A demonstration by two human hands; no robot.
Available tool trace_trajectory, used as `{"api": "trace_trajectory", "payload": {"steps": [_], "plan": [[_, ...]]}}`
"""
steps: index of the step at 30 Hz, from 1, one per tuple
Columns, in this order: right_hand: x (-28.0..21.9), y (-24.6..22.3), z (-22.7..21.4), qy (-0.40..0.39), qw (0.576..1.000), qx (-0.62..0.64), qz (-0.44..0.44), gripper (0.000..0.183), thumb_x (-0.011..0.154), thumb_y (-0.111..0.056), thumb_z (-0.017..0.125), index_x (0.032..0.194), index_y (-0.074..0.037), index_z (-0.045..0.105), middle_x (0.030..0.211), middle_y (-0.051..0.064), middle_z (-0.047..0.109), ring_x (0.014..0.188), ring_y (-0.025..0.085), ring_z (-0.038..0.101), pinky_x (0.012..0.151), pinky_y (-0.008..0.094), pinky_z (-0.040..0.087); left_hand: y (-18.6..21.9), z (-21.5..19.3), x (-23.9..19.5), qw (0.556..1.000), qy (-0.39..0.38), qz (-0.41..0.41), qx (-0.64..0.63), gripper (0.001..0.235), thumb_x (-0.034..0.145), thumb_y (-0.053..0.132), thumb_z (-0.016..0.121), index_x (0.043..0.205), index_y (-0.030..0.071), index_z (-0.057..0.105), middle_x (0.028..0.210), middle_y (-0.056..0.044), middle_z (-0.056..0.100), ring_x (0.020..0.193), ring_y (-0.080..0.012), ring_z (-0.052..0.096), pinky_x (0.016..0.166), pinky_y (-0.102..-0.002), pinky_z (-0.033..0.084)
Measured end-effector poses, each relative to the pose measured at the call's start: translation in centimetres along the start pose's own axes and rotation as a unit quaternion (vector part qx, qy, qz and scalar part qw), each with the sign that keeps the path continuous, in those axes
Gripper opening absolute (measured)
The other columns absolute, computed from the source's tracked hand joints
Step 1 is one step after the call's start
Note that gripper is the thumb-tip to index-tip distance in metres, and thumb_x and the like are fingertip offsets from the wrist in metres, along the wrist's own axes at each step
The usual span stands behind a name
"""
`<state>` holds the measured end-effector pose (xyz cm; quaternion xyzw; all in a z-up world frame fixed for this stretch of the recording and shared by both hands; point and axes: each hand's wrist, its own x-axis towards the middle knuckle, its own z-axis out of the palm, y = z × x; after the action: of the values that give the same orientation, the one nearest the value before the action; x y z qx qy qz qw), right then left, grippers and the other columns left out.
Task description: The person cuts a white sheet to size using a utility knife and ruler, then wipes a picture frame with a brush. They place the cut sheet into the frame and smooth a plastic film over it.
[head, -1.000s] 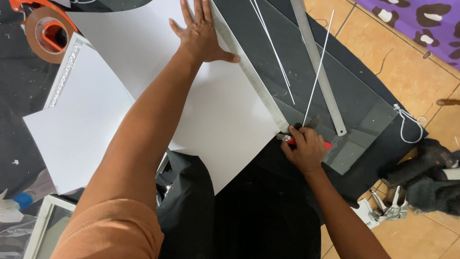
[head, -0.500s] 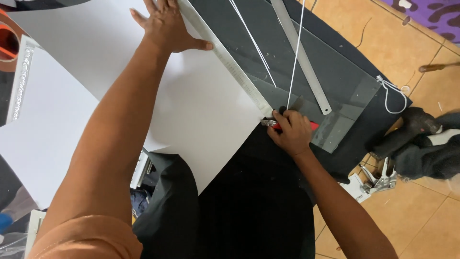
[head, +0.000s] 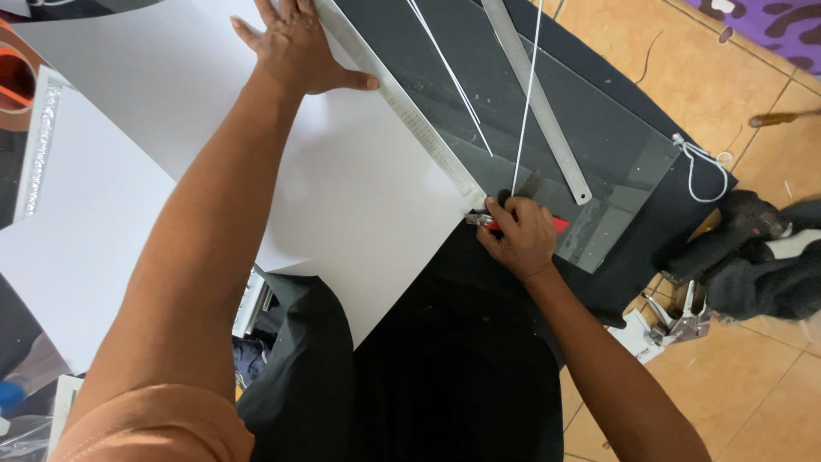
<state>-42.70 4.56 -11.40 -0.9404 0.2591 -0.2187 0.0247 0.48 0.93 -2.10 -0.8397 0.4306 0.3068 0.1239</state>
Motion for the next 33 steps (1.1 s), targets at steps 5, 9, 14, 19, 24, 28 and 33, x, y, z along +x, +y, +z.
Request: {"api": "trace_trajectory", "payload": {"steps": [5,9,14,19,24,28,33], "plan": [[0.2,-0.3,-0.3,-0.008,1.0,-0.007,0.012,0.035,0.083,-0.027,0.082,0.114,-0.015,0.074,0.092,0.006,0.058,0.072,0.023,0.056,0.059,0.038,0.036,0.4,-1.0,-1.0,1.0,-0.021,-0.018,0.004,0.158,0.058,0.09,0.075,0.161,0.007,-0.014,0.175,-0.01,-0.006,0.154,-0.0414,-0.013,0.116,-0.078,0.004],[-0.2,-0.3,0.0,-0.011,1.0,-0.016,0.018,0.033,0.084,-0.031,0.081,0.112,-0.014,0.076,0.092,0.005,0.059,0.073,0.023,0.055,0.057,0.038,0.034,0.5,-0.9,-1.0,0.999,-0.017,-0.03,0.011,0.165,0.057,0.091,0.079,0.159,0.008,-0.021,0.174,-0.007,-0.017,0.153,-0.0438,-0.017,0.117,-0.079,0.008],[-0.6,-0.1,0.4,-0.016,0.999,-0.015,0.026,0.036,0.082,-0.032,0.082,0.113,-0.015,0.076,0.093,0.005,0.06,0.076,0.022,0.056,0.058,0.037,0.035,0.3,-1.1,-1.2,1.0,-0.017,-0.023,0.004,0.165,0.059,0.091,0.079,0.16,0.005,-0.019,0.173,-0.01,-0.017,0.152,-0.0439,-0.02,0.117,-0.078,0.007],[-0.7,-0.2,0.3,-0.023,0.999,-0.018,0.037,0.036,0.08,-0.031,0.084,0.112,-0.015,0.077,0.093,0.004,0.06,0.076,0.021,0.057,0.058,0.037,0.035,0.4,-1.0,-0.9,1.0,-0.017,-0.024,0.009,0.166,0.058,0.091,0.079,0.16,0.007,-0.021,0.173,-0.01,-0.019,0.153,-0.0439,-0.019,0.117,-0.078,0.007],[-0.2,0.3,0.1,-0.049,0.985,0.095,0.132,0.042,0.091,-0.023,0.078,0.132,-0.016,0.075,0.103,0.008,0.058,0.084,0.022,0.06,0.07,0.036,0.05,-0.4,1.7,2.0,0.993,0.063,-0.01,0.103,0.173,0.043,0.107,0.06,0.165,0.003,-0.005,0.172,-0.02,-0.011,0.158,-0.0481,-0.005,0.116,-0.075,-0.006],[11.6,-2.8,-3.7,-0.026,0.946,0.186,0.266,0.045,0.104,-0.027,0.065,0.139,0.001,0.062,0.105,0.016,0.057,0.082,0.024,0.059,0.074,0.038,0.052,-0.6,3.2,3.3,0.989,0.102,-0.01,0.106,0.175,0.042,0.109,0.06,0.164,0.001,-0.002,0.173,-0.018,-0.004,0.159,-0.0382,-0.006,0.113,-0.077,-0.01],[25.0,-4.6,-3.4,-0.226,0.803,0.4,0.381,0.042,0.098,-0.01,0.063,0.14,-0.009,0.053,0.105,0.005,0.064,0.069,0.013,0.063,0.067,0.027,0.055,-0.2,2.8,3.8,0.981,0.104,-0.026,0.163,0.18,0.034,0.114,0.06,0.165,0.003,0.006,0.173,-0.021,0.004,0.159,-0.0389,0.001,0.114,-0.074,-0.011]]}}
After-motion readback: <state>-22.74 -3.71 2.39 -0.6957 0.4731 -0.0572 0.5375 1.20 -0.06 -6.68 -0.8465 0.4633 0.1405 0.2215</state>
